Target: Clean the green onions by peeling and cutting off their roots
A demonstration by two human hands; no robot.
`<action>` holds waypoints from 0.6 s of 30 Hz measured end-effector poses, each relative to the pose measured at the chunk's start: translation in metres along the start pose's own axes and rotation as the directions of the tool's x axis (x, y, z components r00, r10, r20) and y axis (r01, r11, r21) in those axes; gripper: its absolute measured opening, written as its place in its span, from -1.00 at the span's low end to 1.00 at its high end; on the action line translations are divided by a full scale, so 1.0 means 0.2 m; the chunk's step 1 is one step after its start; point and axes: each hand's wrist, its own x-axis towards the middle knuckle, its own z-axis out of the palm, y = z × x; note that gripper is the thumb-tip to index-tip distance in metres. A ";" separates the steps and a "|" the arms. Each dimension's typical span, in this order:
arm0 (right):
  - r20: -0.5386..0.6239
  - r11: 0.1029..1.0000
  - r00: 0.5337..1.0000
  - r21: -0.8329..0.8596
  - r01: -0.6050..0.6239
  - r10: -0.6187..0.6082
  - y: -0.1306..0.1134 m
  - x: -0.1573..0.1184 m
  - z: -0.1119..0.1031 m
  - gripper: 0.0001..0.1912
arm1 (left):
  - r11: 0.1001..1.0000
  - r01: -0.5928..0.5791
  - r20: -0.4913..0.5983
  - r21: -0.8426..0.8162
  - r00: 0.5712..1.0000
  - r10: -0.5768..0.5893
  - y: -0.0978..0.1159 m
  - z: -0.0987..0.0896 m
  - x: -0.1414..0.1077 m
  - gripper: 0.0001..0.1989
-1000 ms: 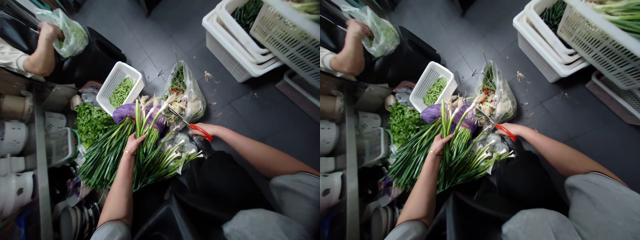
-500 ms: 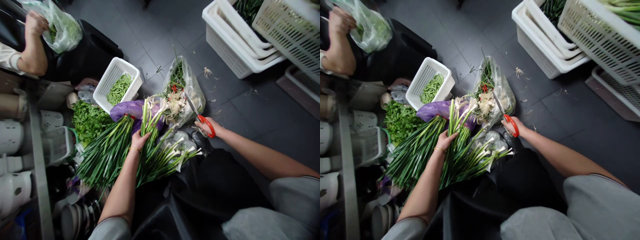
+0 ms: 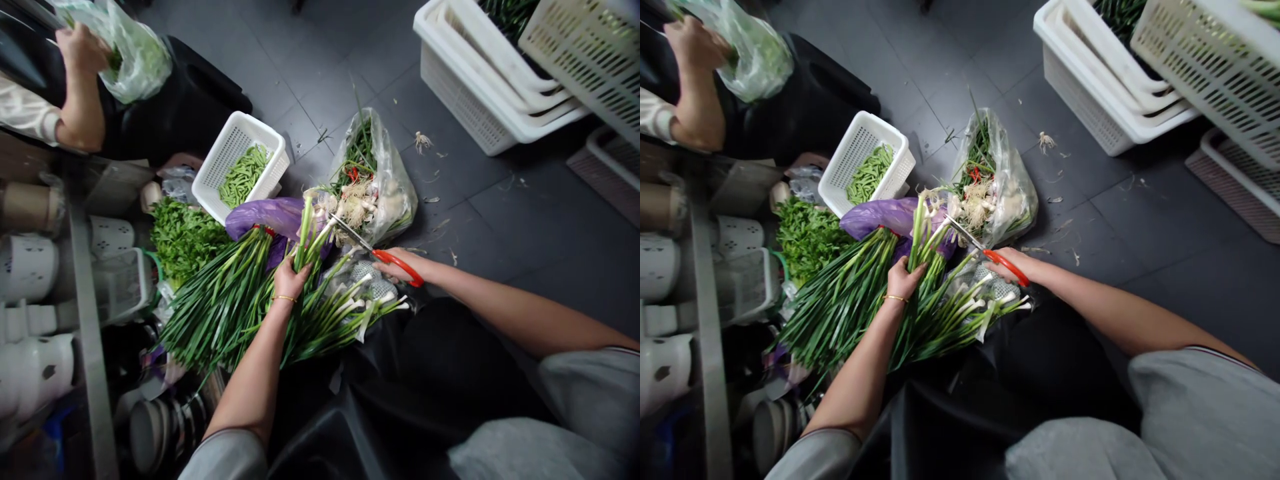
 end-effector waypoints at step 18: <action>-0.002 0.909 1.000 -0.415 0.027 -0.031 -0.04 -0.01 -0.05 -0.60 | 0.989 -0.111 -0.017 0.097 0.993 0.113 0.01 0.04 -0.04 -0.64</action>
